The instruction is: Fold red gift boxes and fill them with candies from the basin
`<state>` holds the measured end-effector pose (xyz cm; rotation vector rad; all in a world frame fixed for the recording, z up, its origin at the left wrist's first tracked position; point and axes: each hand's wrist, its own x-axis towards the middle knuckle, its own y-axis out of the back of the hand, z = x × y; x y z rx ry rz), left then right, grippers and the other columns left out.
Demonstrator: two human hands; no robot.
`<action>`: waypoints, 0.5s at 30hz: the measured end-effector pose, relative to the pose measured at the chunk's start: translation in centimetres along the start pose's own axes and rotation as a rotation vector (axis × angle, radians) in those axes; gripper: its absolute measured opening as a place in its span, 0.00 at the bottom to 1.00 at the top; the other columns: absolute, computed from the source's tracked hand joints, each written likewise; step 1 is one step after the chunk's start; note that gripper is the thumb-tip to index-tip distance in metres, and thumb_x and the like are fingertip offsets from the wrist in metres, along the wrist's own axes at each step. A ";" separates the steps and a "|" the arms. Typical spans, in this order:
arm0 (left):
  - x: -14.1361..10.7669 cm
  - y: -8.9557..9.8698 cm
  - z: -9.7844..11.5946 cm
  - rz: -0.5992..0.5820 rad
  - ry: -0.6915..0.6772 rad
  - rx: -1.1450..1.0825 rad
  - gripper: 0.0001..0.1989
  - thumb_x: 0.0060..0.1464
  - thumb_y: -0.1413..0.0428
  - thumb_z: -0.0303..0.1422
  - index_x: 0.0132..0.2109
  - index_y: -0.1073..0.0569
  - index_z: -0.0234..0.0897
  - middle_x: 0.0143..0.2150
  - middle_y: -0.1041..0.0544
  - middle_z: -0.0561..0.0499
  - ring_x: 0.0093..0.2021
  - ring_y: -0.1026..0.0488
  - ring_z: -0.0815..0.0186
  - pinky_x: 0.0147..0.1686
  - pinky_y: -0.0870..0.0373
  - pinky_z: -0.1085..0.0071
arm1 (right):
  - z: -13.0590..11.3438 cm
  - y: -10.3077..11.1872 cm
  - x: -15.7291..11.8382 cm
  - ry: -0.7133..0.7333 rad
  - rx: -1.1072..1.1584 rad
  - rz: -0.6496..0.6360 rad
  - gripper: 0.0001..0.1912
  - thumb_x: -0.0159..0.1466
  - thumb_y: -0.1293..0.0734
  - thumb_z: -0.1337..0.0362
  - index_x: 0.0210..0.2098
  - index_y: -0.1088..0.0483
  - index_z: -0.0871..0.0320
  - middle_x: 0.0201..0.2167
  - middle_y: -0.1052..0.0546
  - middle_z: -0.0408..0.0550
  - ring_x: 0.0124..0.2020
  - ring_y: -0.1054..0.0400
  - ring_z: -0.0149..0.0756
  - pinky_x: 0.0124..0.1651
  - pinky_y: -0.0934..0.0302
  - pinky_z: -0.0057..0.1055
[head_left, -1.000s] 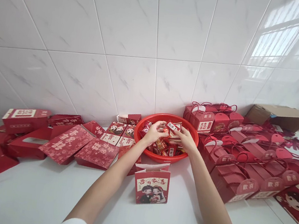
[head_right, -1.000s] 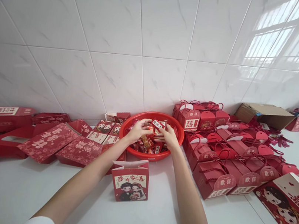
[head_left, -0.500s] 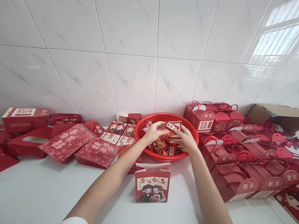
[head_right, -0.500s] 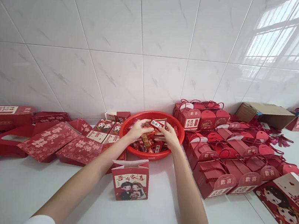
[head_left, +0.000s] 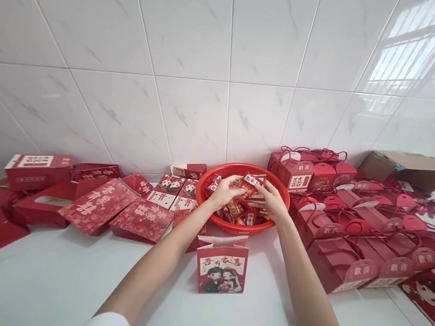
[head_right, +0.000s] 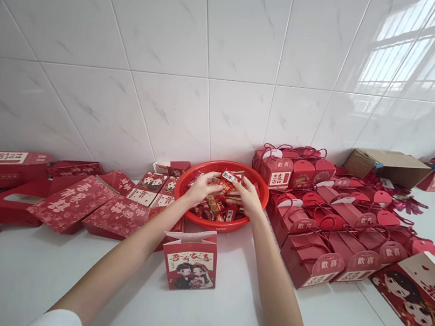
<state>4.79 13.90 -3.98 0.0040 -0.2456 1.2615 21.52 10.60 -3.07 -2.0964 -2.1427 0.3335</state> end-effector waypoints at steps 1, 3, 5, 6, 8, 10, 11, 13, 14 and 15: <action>0.1 0.1 -0.2 0.009 0.004 0.005 0.22 0.42 0.30 0.26 0.46 0.24 0.33 0.36 0.22 0.52 0.35 0.22 0.65 0.43 0.21 0.61 | 0.0 0.0 0.0 0.002 -0.001 0.000 0.15 0.62 0.32 0.62 0.49 0.29 0.53 0.33 0.19 0.44 0.31 0.22 0.40 0.33 0.25 0.35; 0.3 0.3 -0.5 0.025 0.012 0.019 0.23 0.41 0.29 0.26 0.46 0.24 0.33 0.37 0.22 0.51 0.36 0.22 0.64 0.43 0.21 0.60 | -0.1 0.0 -0.1 0.007 -0.003 -0.001 0.16 0.61 0.31 0.62 0.49 0.28 0.53 0.33 0.19 0.44 0.31 0.22 0.40 0.32 0.25 0.35; 0.4 0.4 -0.7 0.032 0.015 0.037 0.23 0.39 0.28 0.28 0.45 0.23 0.32 0.37 0.21 0.50 0.37 0.22 0.64 0.43 0.21 0.60 | -0.1 0.0 -0.2 0.012 -0.003 -0.003 0.16 0.61 0.30 0.61 0.49 0.28 0.53 0.33 0.19 0.44 0.31 0.22 0.40 0.32 0.25 0.34; 0.4 0.4 -0.7 0.029 0.018 0.045 0.23 0.38 0.28 0.28 0.44 0.23 0.32 0.37 0.20 0.49 0.37 0.22 0.63 0.43 0.22 0.60 | -0.1 0.0 -0.3 0.014 -0.002 -0.005 0.16 0.61 0.30 0.61 0.49 0.28 0.53 0.33 0.19 0.44 0.32 0.22 0.40 0.32 0.25 0.34; 0.3 0.4 -0.6 0.017 0.025 0.055 0.23 0.37 0.27 0.30 0.43 0.22 0.31 0.35 0.20 0.49 0.35 0.21 0.63 0.42 0.22 0.61 | -0.2 0.0 -0.3 0.020 0.001 -0.007 0.16 0.61 0.30 0.60 0.49 0.28 0.53 0.33 0.19 0.44 0.32 0.22 0.40 0.32 0.25 0.34; 0.3 0.3 -0.4 0.006 0.031 0.059 0.22 0.36 0.26 0.32 0.41 0.21 0.32 0.33 0.19 0.49 0.32 0.21 0.63 0.40 0.21 0.60 | -0.1 0.0 -0.2 0.028 0.008 0.002 0.17 0.61 0.30 0.60 0.50 0.29 0.53 0.34 0.19 0.44 0.32 0.21 0.41 0.33 0.24 0.35; 0.2 0.2 -0.3 0.003 0.031 0.061 0.22 0.36 0.26 0.33 0.40 0.21 0.32 0.33 0.19 0.49 0.31 0.21 0.62 0.40 0.21 0.60 | -0.1 0.1 -0.2 0.033 0.014 0.011 0.18 0.61 0.30 0.60 0.50 0.29 0.53 0.34 0.19 0.44 0.33 0.21 0.41 0.33 0.24 0.36; 0.2 0.2 -0.1 0.001 0.024 0.065 0.20 0.35 0.26 0.35 0.38 0.20 0.33 0.33 0.18 0.49 0.31 0.21 0.62 0.40 0.22 0.60 | 0.0 0.1 -0.1 0.038 0.024 0.029 0.19 0.61 0.30 0.60 0.51 0.29 0.52 0.36 0.19 0.44 0.33 0.21 0.40 0.34 0.24 0.36; 0.2 0.2 -0.1 0.001 0.019 0.067 0.20 0.35 0.27 0.35 0.37 0.20 0.33 0.33 0.18 0.48 0.31 0.21 0.62 0.41 0.22 0.60 | 0.1 0.1 0.0 0.039 0.027 0.035 0.18 0.61 0.30 0.60 0.51 0.29 0.52 0.37 0.19 0.44 0.34 0.21 0.40 0.35 0.24 0.36; 0.2 0.2 0.0 0.000 0.012 0.067 0.19 0.35 0.27 0.36 0.36 0.20 0.33 0.34 0.17 0.48 0.32 0.21 0.61 0.41 0.22 0.60 | 0.1 0.1 0.0 0.038 0.029 0.037 0.18 0.61 0.29 0.60 0.50 0.29 0.52 0.37 0.19 0.44 0.34 0.21 0.40 0.34 0.24 0.36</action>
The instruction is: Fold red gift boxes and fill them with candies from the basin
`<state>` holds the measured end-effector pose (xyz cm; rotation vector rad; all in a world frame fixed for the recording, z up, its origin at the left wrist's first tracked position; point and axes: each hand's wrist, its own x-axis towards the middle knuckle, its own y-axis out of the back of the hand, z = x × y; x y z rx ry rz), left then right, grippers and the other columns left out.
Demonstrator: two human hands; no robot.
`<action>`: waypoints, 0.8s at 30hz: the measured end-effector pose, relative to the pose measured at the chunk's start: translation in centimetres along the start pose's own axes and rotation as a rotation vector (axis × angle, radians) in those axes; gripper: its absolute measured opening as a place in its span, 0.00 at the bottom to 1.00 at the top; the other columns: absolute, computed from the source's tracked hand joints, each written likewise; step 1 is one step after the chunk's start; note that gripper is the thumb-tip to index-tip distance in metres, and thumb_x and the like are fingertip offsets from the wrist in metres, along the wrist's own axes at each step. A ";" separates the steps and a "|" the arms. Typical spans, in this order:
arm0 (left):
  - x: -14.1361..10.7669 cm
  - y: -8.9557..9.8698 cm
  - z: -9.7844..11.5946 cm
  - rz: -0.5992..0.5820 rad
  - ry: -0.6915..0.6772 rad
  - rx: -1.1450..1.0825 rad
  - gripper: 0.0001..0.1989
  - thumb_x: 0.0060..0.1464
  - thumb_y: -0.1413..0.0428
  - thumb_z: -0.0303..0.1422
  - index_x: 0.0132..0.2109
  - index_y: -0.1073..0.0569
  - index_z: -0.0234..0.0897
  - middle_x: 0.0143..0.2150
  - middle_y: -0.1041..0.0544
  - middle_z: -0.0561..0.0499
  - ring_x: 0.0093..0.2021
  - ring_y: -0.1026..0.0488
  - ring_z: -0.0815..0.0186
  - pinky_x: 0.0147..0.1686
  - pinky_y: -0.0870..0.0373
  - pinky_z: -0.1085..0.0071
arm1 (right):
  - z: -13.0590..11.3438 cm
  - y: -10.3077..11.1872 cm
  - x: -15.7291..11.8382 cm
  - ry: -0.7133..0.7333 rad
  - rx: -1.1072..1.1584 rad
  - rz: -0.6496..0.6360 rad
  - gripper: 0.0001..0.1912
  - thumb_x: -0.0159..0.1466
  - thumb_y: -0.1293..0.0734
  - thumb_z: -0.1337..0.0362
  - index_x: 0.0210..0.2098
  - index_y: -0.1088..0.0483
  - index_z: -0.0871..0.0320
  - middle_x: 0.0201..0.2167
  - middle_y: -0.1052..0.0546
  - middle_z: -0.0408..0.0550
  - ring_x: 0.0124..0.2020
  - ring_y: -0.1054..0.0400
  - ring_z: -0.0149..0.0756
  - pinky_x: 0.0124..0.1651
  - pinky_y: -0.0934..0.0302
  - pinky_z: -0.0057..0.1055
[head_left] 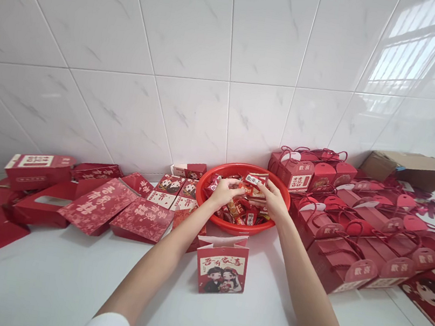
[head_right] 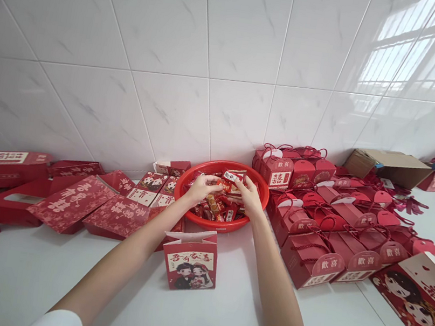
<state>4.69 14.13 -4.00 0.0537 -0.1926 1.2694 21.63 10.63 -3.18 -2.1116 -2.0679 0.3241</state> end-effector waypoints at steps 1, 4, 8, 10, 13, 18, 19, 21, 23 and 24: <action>0.0 0.0 0.0 0.000 -0.006 0.000 0.19 0.35 0.27 0.37 0.35 0.20 0.33 0.34 0.17 0.48 0.33 0.21 0.61 0.42 0.22 0.60 | 0.0 0.0 0.0 0.000 0.000 0.000 0.17 0.61 0.29 0.60 0.49 0.28 0.51 0.37 0.19 0.44 0.33 0.22 0.40 0.34 0.24 0.36; -0.1 0.0 0.2 0.000 -0.025 -0.001 0.19 0.36 0.27 0.38 0.35 0.20 0.33 0.35 0.17 0.48 0.35 0.21 0.60 0.45 0.23 0.59 | -0.2 -0.1 -0.1 0.000 0.000 -0.009 0.15 0.60 0.30 0.61 0.47 0.27 0.51 0.37 0.19 0.43 0.33 0.21 0.40 0.35 0.24 0.36; -0.2 -0.1 0.5 -0.014 -0.048 0.004 0.19 0.36 0.27 0.38 0.36 0.19 0.33 0.36 0.17 0.47 0.38 0.21 0.59 0.46 0.24 0.58 | -0.4 -0.3 -0.4 -0.003 0.001 -0.035 0.15 0.60 0.30 0.62 0.47 0.27 0.52 0.34 0.19 0.43 0.33 0.21 0.40 0.35 0.24 0.36; -0.3 -0.1 0.6 -0.021 -0.055 0.006 0.20 0.36 0.27 0.38 0.36 0.19 0.33 0.36 0.17 0.48 0.38 0.21 0.59 0.47 0.25 0.59 | -0.3 -0.2 -0.4 0.005 -0.002 -0.054 0.15 0.60 0.29 0.62 0.47 0.27 0.53 0.34 0.18 0.44 0.33 0.21 0.40 0.35 0.24 0.35; -0.4 -0.1 0.7 -0.022 -0.056 0.010 0.20 0.36 0.28 0.38 0.37 0.19 0.33 0.37 0.17 0.48 0.37 0.21 0.60 0.47 0.25 0.59 | -0.2 0.0 -0.3 0.029 -0.013 -0.064 0.15 0.58 0.27 0.62 0.44 0.26 0.55 0.34 0.18 0.45 0.33 0.21 0.40 0.35 0.24 0.35; -0.3 0.1 0.6 -0.018 -0.041 0.024 0.19 0.35 0.27 0.36 0.36 0.19 0.33 0.37 0.17 0.47 0.38 0.21 0.59 0.47 0.26 0.59 | 0.2 0.2 0.1 0.059 -0.023 -0.051 0.12 0.55 0.25 0.63 0.38 0.25 0.57 0.32 0.19 0.45 0.29 0.23 0.39 0.31 0.25 0.33; -0.3 0.1 0.6 -0.017 -0.041 0.026 0.19 0.34 0.27 0.36 0.36 0.19 0.33 0.37 0.17 0.47 0.38 0.21 0.59 0.47 0.26 0.59 | 0.3 0.2 0.1 0.066 -0.024 -0.049 0.11 0.55 0.25 0.63 0.38 0.24 0.57 0.31 0.19 0.45 0.29 0.23 0.38 0.31 0.25 0.32; -0.3 0.1 0.6 -0.014 -0.042 0.025 0.19 0.33 0.27 0.35 0.35 0.19 0.33 0.37 0.17 0.48 0.38 0.21 0.59 0.46 0.26 0.60 | 0.3 0.2 0.2 0.081 -0.024 -0.050 0.12 0.54 0.25 0.62 0.37 0.24 0.57 0.32 0.19 0.45 0.28 0.23 0.39 0.32 0.25 0.33; -0.3 0.1 0.6 -0.016 -0.042 0.017 0.20 0.32 0.26 0.36 0.35 0.19 0.33 0.36 0.17 0.48 0.38 0.21 0.59 0.46 0.26 0.60 | 0.3 0.2 0.2 0.095 -0.021 -0.056 0.13 0.53 0.24 0.61 0.37 0.24 0.57 0.33 0.18 0.45 0.29 0.22 0.40 0.33 0.24 0.34; -0.3 0.1 0.7 -0.018 -0.042 0.012 0.21 0.31 0.26 0.36 0.36 0.19 0.33 0.36 0.17 0.47 0.38 0.21 0.59 0.45 0.26 0.60 | 0.3 0.3 0.2 0.101 -0.019 -0.059 0.14 0.53 0.24 0.60 0.37 0.24 0.57 0.34 0.18 0.46 0.30 0.22 0.40 0.34 0.24 0.35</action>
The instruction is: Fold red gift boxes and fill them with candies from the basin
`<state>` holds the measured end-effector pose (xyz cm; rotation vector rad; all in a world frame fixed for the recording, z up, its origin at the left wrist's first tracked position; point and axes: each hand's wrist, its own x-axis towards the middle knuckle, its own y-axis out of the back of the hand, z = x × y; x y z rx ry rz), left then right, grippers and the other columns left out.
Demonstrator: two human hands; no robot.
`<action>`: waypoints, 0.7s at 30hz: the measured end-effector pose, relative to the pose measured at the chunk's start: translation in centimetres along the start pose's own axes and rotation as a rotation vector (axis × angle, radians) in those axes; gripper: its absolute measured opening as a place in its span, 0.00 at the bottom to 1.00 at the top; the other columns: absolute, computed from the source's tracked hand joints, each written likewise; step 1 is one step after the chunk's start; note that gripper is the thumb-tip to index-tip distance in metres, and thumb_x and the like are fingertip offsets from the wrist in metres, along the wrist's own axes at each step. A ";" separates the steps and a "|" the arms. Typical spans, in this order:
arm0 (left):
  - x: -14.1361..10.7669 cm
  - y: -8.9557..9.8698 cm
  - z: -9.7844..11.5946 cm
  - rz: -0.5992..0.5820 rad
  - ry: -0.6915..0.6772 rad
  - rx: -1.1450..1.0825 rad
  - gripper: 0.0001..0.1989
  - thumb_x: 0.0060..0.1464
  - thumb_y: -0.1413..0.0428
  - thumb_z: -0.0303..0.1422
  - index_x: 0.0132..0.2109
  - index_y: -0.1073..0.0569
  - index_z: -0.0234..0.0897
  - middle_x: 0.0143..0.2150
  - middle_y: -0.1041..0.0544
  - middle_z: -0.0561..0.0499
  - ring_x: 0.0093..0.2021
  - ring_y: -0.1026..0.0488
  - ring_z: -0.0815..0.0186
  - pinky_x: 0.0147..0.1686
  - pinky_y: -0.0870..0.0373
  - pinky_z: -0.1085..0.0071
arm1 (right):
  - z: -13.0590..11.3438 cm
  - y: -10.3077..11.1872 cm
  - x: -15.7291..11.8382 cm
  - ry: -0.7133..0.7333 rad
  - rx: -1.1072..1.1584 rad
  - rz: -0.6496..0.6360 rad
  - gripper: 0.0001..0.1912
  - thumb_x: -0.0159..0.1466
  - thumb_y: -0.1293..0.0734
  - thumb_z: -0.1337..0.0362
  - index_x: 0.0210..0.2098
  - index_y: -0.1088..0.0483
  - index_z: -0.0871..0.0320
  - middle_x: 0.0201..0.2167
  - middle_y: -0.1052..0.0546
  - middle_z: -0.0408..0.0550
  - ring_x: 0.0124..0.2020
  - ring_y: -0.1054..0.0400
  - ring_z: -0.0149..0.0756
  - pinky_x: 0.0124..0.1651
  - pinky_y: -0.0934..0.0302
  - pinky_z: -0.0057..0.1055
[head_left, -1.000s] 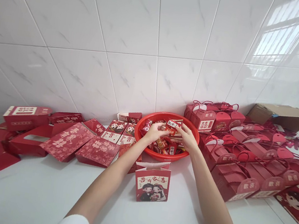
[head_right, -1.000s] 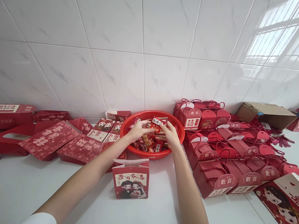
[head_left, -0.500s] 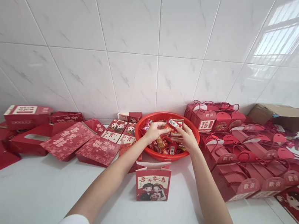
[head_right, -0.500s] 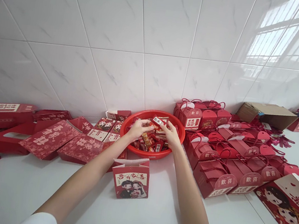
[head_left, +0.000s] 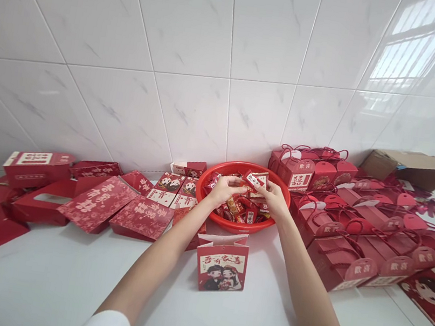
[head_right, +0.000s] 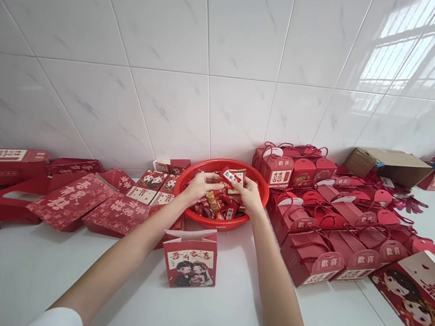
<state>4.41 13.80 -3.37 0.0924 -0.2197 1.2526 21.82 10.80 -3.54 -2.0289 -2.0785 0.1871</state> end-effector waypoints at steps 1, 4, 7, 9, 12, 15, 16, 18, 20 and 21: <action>0.0 0.0 0.1 -0.003 0.000 -0.005 0.21 0.31 0.26 0.36 0.36 0.19 0.33 0.36 0.17 0.47 0.38 0.21 0.59 0.45 0.26 0.59 | 0.0 0.1 0.0 0.004 0.002 -0.002 0.15 0.52 0.23 0.60 0.37 0.24 0.58 0.34 0.18 0.46 0.30 0.22 0.41 0.34 0.24 0.35; -0.2 -0.1 0.3 -0.012 -0.004 -0.018 0.22 0.31 0.26 0.36 0.37 0.19 0.33 0.36 0.17 0.48 0.38 0.21 0.60 0.46 0.26 0.60 | -0.1 0.2 0.0 0.008 0.004 -0.009 0.15 0.51 0.23 0.59 0.36 0.25 0.58 0.33 0.18 0.47 0.30 0.22 0.41 0.33 0.24 0.35; -0.3 -0.3 0.5 -0.010 -0.005 -0.022 0.23 0.31 0.26 0.36 0.37 0.19 0.34 0.37 0.17 0.49 0.38 0.21 0.61 0.46 0.26 0.62 | -0.1 0.3 -0.1 0.012 0.000 -0.013 0.16 0.51 0.23 0.59 0.36 0.25 0.58 0.32 0.18 0.47 0.29 0.23 0.41 0.32 0.25 0.35; -0.3 -0.4 0.5 0.002 -0.003 -0.018 0.22 0.33 0.27 0.38 0.38 0.19 0.34 0.38 0.17 0.49 0.39 0.22 0.61 0.45 0.26 0.64 | -0.1 0.2 -0.1 0.018 -0.008 -0.011 0.16 0.51 0.23 0.59 0.37 0.25 0.58 0.32 0.18 0.47 0.29 0.23 0.40 0.33 0.25 0.34; -0.2 -0.4 0.3 0.035 0.001 0.003 0.19 0.41 0.30 0.42 0.38 0.19 0.35 0.39 0.17 0.49 0.39 0.22 0.63 0.41 0.27 0.68 | 0.0 0.1 0.0 0.028 -0.018 -0.015 0.18 0.51 0.23 0.59 0.39 0.25 0.57 0.35 0.18 0.47 0.30 0.23 0.40 0.33 0.25 0.34; 0.0 -0.2 -0.1 0.073 -0.005 0.028 0.19 0.43 0.31 0.44 0.38 0.20 0.35 0.39 0.18 0.49 0.40 0.23 0.62 0.40 0.27 0.69 | 0.1 0.0 0.0 0.032 -0.023 -0.025 0.19 0.51 0.24 0.59 0.41 0.25 0.57 0.38 0.18 0.47 0.31 0.22 0.39 0.33 0.26 0.33; 0.1 -0.1 -0.2 0.083 -0.010 0.035 0.19 0.43 0.31 0.44 0.38 0.20 0.36 0.40 0.18 0.49 0.40 0.23 0.62 0.41 0.27 0.68 | 0.1 0.0 -0.1 0.032 -0.024 -0.027 0.19 0.52 0.24 0.59 0.41 0.25 0.57 0.38 0.18 0.47 0.31 0.22 0.39 0.32 0.26 0.33; 0.2 0.0 -0.4 0.098 -0.018 0.049 0.19 0.43 0.30 0.42 0.39 0.20 0.36 0.40 0.18 0.49 0.42 0.23 0.61 0.43 0.27 0.67 | 0.0 0.0 -0.2 0.033 -0.025 -0.030 0.19 0.52 0.25 0.59 0.42 0.26 0.57 0.38 0.18 0.47 0.31 0.22 0.39 0.33 0.26 0.32; 0.3 0.0 -0.4 0.105 -0.024 0.061 0.18 0.42 0.30 0.40 0.40 0.21 0.35 0.40 0.18 0.49 0.42 0.23 0.61 0.45 0.27 0.65 | -0.2 0.0 -0.3 0.033 -0.026 -0.035 0.19 0.53 0.25 0.58 0.43 0.26 0.56 0.38 0.18 0.47 0.31 0.22 0.38 0.32 0.26 0.32; 0.3 -0.1 -0.4 0.106 -0.025 0.066 0.18 0.43 0.30 0.39 0.40 0.21 0.35 0.40 0.18 0.48 0.42 0.22 0.60 0.46 0.27 0.65 | -0.3 -0.1 -0.4 0.031 -0.026 -0.040 0.19 0.53 0.25 0.58 0.43 0.26 0.56 0.39 0.18 0.47 0.30 0.22 0.38 0.32 0.26 0.32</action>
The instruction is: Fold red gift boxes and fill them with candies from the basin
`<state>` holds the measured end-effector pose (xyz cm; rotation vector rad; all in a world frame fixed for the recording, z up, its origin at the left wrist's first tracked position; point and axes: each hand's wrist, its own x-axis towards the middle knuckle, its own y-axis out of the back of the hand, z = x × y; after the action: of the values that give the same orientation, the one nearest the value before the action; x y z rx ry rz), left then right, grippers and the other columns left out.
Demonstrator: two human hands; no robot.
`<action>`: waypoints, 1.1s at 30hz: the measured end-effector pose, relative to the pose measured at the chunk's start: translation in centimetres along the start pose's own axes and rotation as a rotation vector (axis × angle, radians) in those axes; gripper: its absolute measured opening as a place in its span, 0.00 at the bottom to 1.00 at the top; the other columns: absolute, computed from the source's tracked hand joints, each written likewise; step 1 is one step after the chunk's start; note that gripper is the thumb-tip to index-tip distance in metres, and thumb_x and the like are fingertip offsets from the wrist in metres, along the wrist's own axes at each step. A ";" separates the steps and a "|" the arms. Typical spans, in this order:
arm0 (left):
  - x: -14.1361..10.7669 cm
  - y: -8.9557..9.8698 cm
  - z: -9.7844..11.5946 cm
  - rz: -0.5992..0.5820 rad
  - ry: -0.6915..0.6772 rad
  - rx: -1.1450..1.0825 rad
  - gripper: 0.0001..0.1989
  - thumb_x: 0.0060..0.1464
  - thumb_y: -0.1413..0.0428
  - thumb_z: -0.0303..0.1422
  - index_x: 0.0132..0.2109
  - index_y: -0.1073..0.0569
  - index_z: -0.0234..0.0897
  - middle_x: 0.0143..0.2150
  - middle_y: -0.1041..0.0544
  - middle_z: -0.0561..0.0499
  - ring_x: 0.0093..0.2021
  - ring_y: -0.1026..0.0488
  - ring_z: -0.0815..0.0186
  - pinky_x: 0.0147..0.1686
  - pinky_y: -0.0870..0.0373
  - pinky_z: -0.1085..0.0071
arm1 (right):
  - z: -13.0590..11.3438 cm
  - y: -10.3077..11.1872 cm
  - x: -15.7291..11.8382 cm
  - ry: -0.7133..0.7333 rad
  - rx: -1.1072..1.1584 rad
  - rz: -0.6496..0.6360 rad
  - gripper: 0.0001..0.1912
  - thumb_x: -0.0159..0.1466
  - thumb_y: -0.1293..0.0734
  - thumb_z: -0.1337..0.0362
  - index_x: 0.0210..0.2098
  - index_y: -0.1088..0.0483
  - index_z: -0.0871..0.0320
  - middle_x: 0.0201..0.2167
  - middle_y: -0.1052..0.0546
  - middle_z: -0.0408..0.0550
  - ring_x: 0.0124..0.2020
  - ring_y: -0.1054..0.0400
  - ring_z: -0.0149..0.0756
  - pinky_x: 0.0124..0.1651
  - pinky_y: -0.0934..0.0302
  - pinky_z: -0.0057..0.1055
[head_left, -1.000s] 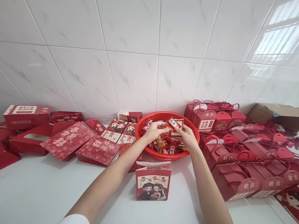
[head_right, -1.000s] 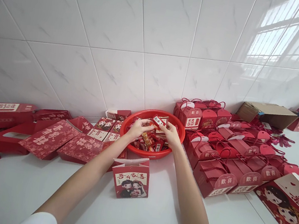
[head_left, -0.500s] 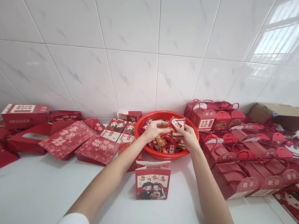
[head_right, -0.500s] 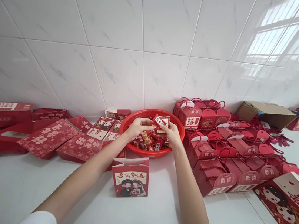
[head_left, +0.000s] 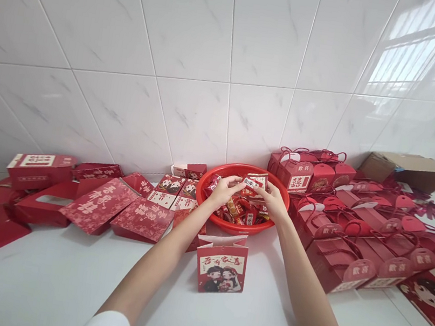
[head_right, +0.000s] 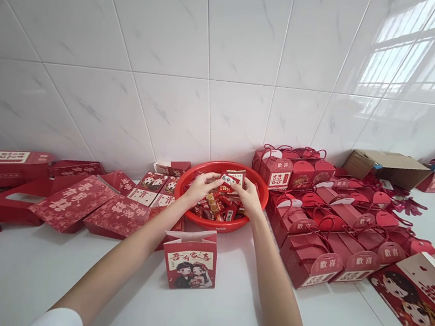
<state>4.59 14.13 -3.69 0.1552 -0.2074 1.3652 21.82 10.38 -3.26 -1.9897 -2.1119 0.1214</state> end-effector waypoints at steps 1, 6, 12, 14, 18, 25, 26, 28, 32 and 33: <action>-0.1 0.0 0.1 0.000 -0.003 0.005 0.18 0.43 0.30 0.39 0.40 0.21 0.35 0.40 0.18 0.48 0.42 0.22 0.60 0.46 0.27 0.64 | -0.1 -0.1 -0.1 -0.002 0.002 -0.006 0.20 0.53 0.25 0.58 0.44 0.26 0.56 0.39 0.18 0.47 0.30 0.22 0.38 0.31 0.26 0.32; -0.9 0.1 1.0 -0.006 -0.011 0.040 0.19 0.44 0.30 0.39 0.41 0.22 0.34 0.38 0.18 0.47 0.41 0.21 0.59 0.45 0.26 0.63 | -0.6 -0.4 -0.4 0.033 0.045 -0.031 0.24 0.49 0.22 0.57 0.44 0.26 0.57 0.43 0.19 0.49 0.36 0.21 0.42 0.32 0.24 0.34; -4.1 2.3 4.6 -0.003 -0.016 0.087 0.18 0.47 0.33 0.40 0.44 0.22 0.37 0.38 0.18 0.47 0.38 0.21 0.60 0.42 0.25 0.63 | -1.5 -0.7 -0.7 0.032 0.084 -0.004 0.24 0.46 0.21 0.58 0.40 0.26 0.58 0.39 0.18 0.48 0.36 0.22 0.43 0.34 0.24 0.35; -6.3 3.3 6.5 -0.058 -0.077 0.144 0.14 0.48 0.34 0.40 0.40 0.21 0.38 0.43 0.19 0.46 0.44 0.22 0.58 0.47 0.26 0.63 | -2.1 -0.7 -1.1 0.051 0.080 -0.020 0.24 0.46 0.21 0.58 0.41 0.26 0.58 0.38 0.18 0.48 0.36 0.22 0.44 0.35 0.24 0.36; -11.7 4.8 10.0 -0.315 -0.128 0.365 0.10 0.56 0.38 0.40 0.34 0.18 0.40 0.50 0.21 0.45 0.53 0.25 0.56 0.53 0.30 0.62 | -3.9 -0.8 -2.3 0.112 0.052 -0.097 0.24 0.50 0.22 0.56 0.43 0.26 0.58 0.40 0.18 0.50 0.39 0.22 0.45 0.38 0.25 0.38; -16.2 4.7 10.0 -0.396 0.078 0.600 0.12 0.59 0.42 0.42 0.41 0.16 0.42 0.51 0.20 0.46 0.51 0.24 0.56 0.52 0.30 0.63 | -6.9 -1.7 -5.5 0.183 -0.077 -0.335 0.22 0.55 0.23 0.56 0.46 0.26 0.57 0.42 0.19 0.49 0.41 0.24 0.43 0.40 0.27 0.35; -16.2 4.5 9.4 -0.336 0.088 0.571 0.13 0.59 0.42 0.42 0.42 0.17 0.41 0.49 0.19 0.46 0.49 0.24 0.56 0.51 0.29 0.63 | -7.1 -1.9 -5.8 0.192 -0.094 -0.375 0.22 0.56 0.24 0.56 0.47 0.26 0.57 0.42 0.19 0.49 0.41 0.24 0.42 0.40 0.27 0.35; -15.8 4.0 8.1 -0.208 0.107 0.491 0.14 0.58 0.42 0.43 0.42 0.17 0.39 0.45 0.18 0.46 0.47 0.23 0.56 0.50 0.28 0.62 | -7.4 -2.1 -6.3 0.210 -0.129 -0.451 0.21 0.57 0.24 0.57 0.47 0.26 0.58 0.41 0.20 0.48 0.39 0.25 0.40 0.42 0.28 0.34; -15.3 3.5 6.8 -0.148 0.189 0.310 0.15 0.52 0.36 0.44 0.40 0.18 0.37 0.44 0.17 0.46 0.46 0.22 0.55 0.48 0.27 0.62 | -7.8 -2.3 -6.8 0.242 -0.265 -0.561 0.21 0.58 0.25 0.55 0.47 0.27 0.59 0.35 0.22 0.46 0.35 0.28 0.36 0.38 0.31 0.32; -15.2 3.5 6.8 -0.177 0.214 0.278 0.17 0.49 0.34 0.44 0.41 0.18 0.37 0.46 0.17 0.46 0.47 0.22 0.54 0.48 0.27 0.62 | -7.9 -2.3 -6.8 0.248 -0.309 -0.587 0.21 0.59 0.26 0.55 0.48 0.27 0.59 0.35 0.23 0.46 0.34 0.28 0.36 0.38 0.32 0.31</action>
<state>-2.12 -1.26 -0.73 0.2516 0.1729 1.2191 21.73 2.62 4.15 -1.3348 -2.5440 -0.5505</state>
